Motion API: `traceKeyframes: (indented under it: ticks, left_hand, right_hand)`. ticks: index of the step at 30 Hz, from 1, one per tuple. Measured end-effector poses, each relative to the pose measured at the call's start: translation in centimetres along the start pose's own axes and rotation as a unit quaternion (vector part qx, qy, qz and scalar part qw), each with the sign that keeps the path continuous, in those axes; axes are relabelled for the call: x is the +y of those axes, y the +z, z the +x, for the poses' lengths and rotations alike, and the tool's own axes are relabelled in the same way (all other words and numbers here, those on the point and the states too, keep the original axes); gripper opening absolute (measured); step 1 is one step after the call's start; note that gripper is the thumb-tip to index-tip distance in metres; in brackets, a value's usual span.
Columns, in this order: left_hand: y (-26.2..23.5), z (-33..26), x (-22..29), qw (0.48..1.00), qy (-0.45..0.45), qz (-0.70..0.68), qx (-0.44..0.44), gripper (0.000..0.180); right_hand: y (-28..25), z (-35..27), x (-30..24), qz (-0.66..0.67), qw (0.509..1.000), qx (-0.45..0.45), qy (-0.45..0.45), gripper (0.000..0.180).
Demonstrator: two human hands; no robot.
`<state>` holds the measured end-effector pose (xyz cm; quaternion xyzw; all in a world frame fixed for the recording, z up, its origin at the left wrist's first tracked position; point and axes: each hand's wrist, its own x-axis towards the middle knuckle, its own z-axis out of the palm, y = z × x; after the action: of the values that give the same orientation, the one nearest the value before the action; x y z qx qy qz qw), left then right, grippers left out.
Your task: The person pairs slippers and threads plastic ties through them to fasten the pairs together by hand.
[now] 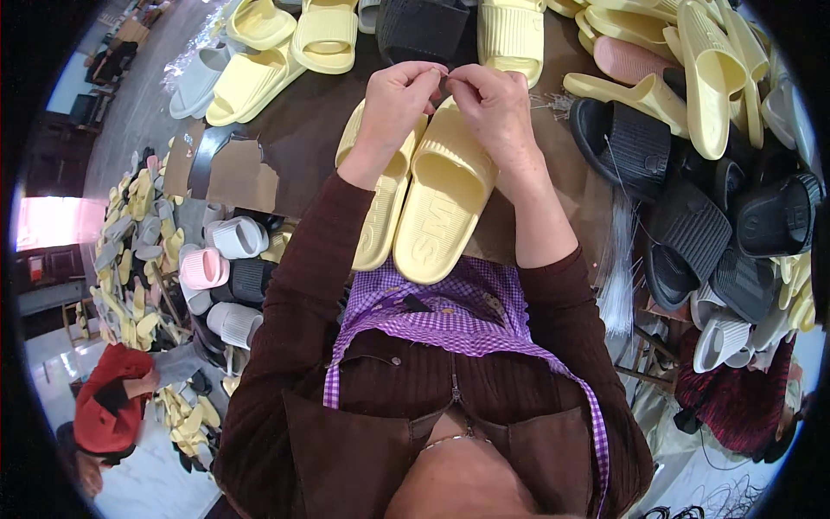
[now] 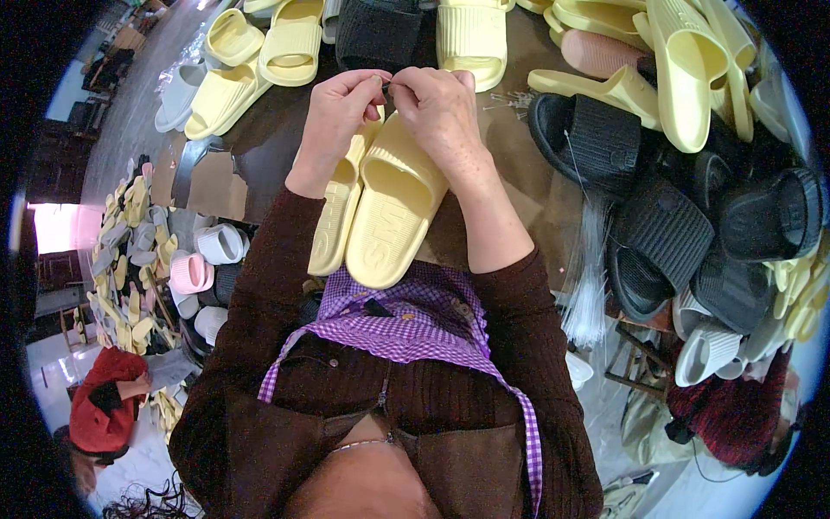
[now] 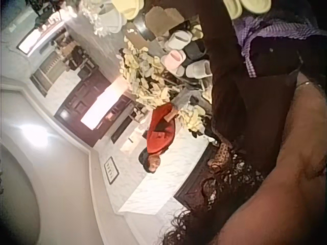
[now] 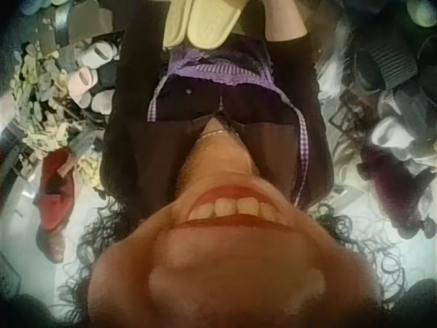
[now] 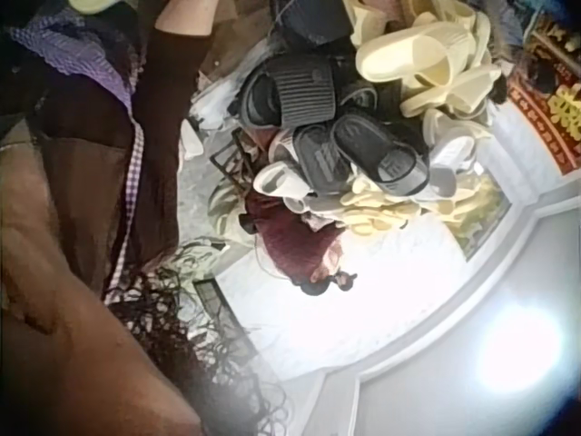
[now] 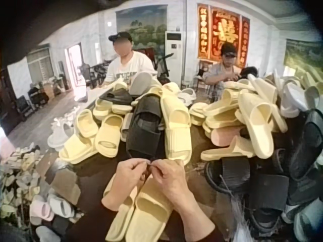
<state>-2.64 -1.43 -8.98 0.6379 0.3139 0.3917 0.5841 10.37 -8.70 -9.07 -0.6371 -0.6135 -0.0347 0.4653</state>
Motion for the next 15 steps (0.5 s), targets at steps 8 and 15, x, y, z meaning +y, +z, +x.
traceKeyframes:
  ticks: [8,15]
  left_hand:
    - [-0.2,-0.2,-0.4,1.0,0.006,0.003,-0.006,0.017]
    - [-0.4,0.7,0.2,0.999,0.01,0.053,-0.01,0.019]
  right_hand:
    - [0.1,-0.2,-0.2,-0.004,1.0,0.01,-0.007,0.006]
    - [0.2,0.6,0.4,-0.001,0.999,0.024,-0.027,0.005]
